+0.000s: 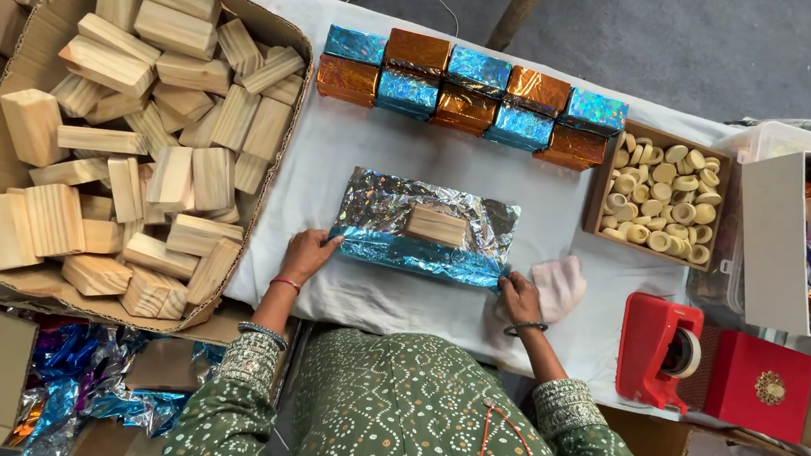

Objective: The person wraps small wooden blocks in shiny blue and silver foil paper. They pick up a block, place it on the foil, fold the paper around it, and secure the wrapped block with tape from a red dispenser.

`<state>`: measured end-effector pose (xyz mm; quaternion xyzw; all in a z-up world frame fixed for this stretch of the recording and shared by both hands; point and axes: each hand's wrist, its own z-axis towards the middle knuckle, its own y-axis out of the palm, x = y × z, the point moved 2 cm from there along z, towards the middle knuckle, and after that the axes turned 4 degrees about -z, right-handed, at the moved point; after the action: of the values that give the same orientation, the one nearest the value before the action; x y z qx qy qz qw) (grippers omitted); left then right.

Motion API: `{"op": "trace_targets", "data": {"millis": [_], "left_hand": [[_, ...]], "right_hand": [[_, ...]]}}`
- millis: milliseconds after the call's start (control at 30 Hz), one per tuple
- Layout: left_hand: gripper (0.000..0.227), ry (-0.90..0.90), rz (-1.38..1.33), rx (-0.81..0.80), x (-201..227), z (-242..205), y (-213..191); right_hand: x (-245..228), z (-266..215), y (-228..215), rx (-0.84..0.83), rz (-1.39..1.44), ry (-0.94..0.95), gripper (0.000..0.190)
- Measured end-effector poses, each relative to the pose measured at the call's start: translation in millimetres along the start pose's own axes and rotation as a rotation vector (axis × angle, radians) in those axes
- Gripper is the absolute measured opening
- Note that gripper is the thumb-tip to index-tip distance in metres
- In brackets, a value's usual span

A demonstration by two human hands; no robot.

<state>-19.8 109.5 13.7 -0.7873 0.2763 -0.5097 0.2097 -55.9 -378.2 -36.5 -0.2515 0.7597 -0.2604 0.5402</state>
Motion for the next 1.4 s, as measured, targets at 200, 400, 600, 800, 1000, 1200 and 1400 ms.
{"op": "trace_targets", "data": {"millis": [200, 400, 600, 800, 1000, 1200, 1400], "left_hand": [[0.039, -0.023, 0.092, 0.066, -15, 14, 16], [0.037, -0.081, 0.169, 0.097, -4, 13, 17], [0.032, -0.041, 0.279, 0.196, -3, 15, 27], [0.032, 0.007, 0.294, 0.280, -2, 12, 34], [0.027, 0.006, 0.325, 0.294, 6, 8, 31], [0.026, 0.027, 0.333, 0.314, 7, 6, 29], [0.026, -0.055, 0.361, 0.278, 35, -13, 7]], "right_hand": [[5, 11, 4, 0.002, -0.170, 0.018, 0.029], [-28, 6, 4, 0.080, -0.340, 0.089, 0.032], [-54, -5, 5, 0.133, -0.634, 0.090, 0.030], [-87, -23, -2, 0.418, -0.690, -0.369, 0.031], [-93, -22, 8, 0.148, -0.756, -0.698, 0.069], [-102, -18, 16, -0.131, -1.103, -0.958, 0.080], [-113, -12, 21, -0.461, -1.198, -0.812, 0.071]]}}
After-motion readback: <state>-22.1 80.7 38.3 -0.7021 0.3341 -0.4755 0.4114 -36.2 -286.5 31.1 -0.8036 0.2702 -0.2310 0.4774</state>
